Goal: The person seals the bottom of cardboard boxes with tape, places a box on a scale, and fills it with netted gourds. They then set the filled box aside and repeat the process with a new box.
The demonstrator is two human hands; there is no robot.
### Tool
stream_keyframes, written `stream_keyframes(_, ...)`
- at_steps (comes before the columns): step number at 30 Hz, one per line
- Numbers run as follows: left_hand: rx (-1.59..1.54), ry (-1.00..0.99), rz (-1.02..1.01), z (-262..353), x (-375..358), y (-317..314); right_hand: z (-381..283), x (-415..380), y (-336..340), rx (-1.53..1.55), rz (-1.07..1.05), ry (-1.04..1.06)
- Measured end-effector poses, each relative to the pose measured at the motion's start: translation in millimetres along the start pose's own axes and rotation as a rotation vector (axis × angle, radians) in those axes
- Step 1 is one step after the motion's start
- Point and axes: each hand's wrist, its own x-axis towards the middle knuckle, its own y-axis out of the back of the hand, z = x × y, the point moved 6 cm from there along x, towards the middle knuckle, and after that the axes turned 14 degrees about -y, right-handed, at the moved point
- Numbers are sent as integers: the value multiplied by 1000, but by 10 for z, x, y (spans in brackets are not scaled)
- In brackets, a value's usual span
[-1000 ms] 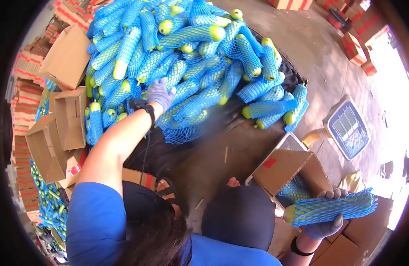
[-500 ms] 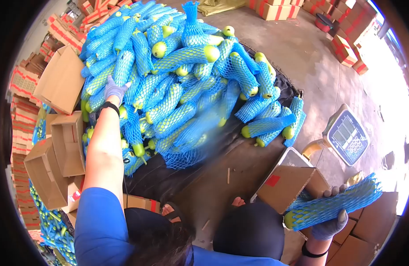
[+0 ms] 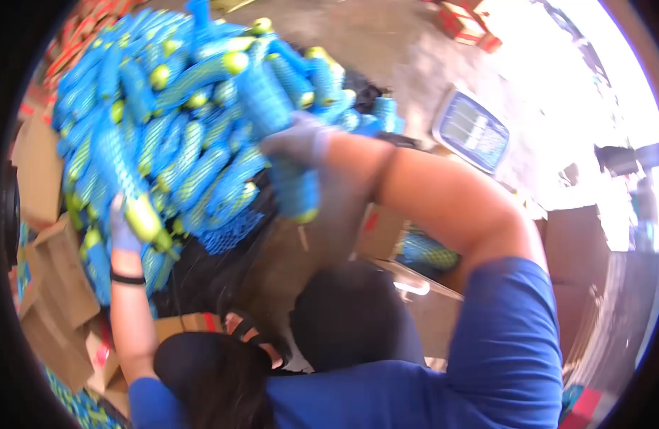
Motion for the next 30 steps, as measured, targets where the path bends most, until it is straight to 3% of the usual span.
stream_keyframes(1, 48, -35, 176, -183, -189, -170, 66, 271, -133, -197, 208, -101)
stream_keyframes(3, -62, 19, 31, -534, -532, -414, 202, 763, -564, -189, 301, -228)
stream_keyframes(5, -60, -46, -78, -644, -695, -603, 310, 1315, -954, -145, 334, -281)
stream_keyframes(8, 35, -31, -54, -637, -712, -593, 278, 1728, -1334, -137, 236, -406)
stream_keyframes(12, 114, -82, -95, -450, -737, -621, -49, 1839, -1741, -1210, 86, 59)
stream_keyframes(14, 187, -164, -76, -351, -706, -704, -81, 1786, -1785, -756, 27, 64)
stream_keyframes(15, 259, -241, -57, -250, -695, -782, 24, 1746, -1736, -38, -9, -67)
stream_keyframes(17, 431, -339, -115, -3, -681, -1027, -105, 808, -1783, 329, -486, -48)
stream_keyframes(18, 445, -366, -176, 107, -669, -1166, -113, 407, -1816, 331, -675, -62)
stream_keyframes(19, 467, -441, -149, 263, -698, -1405, -111, 69, -1779, 338, -809, 71)
stream_keyframes(21, 511, -573, -114, 557, -771, -1868, -148, -363, -1673, 229, -756, 615)
stream_keyframes(22, 501, -572, -145, 659, -828, -2096, -243, -779, -1538, -25, -475, 771)
stream_keyframes(23, 501, -627, -100, 734, -936, -2366, -322, -1133, -1429, -95, -252, 864)
stream_keyframes(25, 339, -583, -300, 908, -1084, -2792, -465, -1712, -1250, -119, -65, 910)
stream_keyframes(27, 315, -837, -405, 1061, -1393, -3501, -366, -2030, -998, 239, -112, 1087)
stream_keyframes(29, 331, -909, -524, 1166, -1754, -3917, -225, -2427, -770, 319, -143, 1107)
stream_keyframes(30, 439, -1067, -511, 1164, -1880, -4058, -131, -2614, -690, 328, -139, 1140)
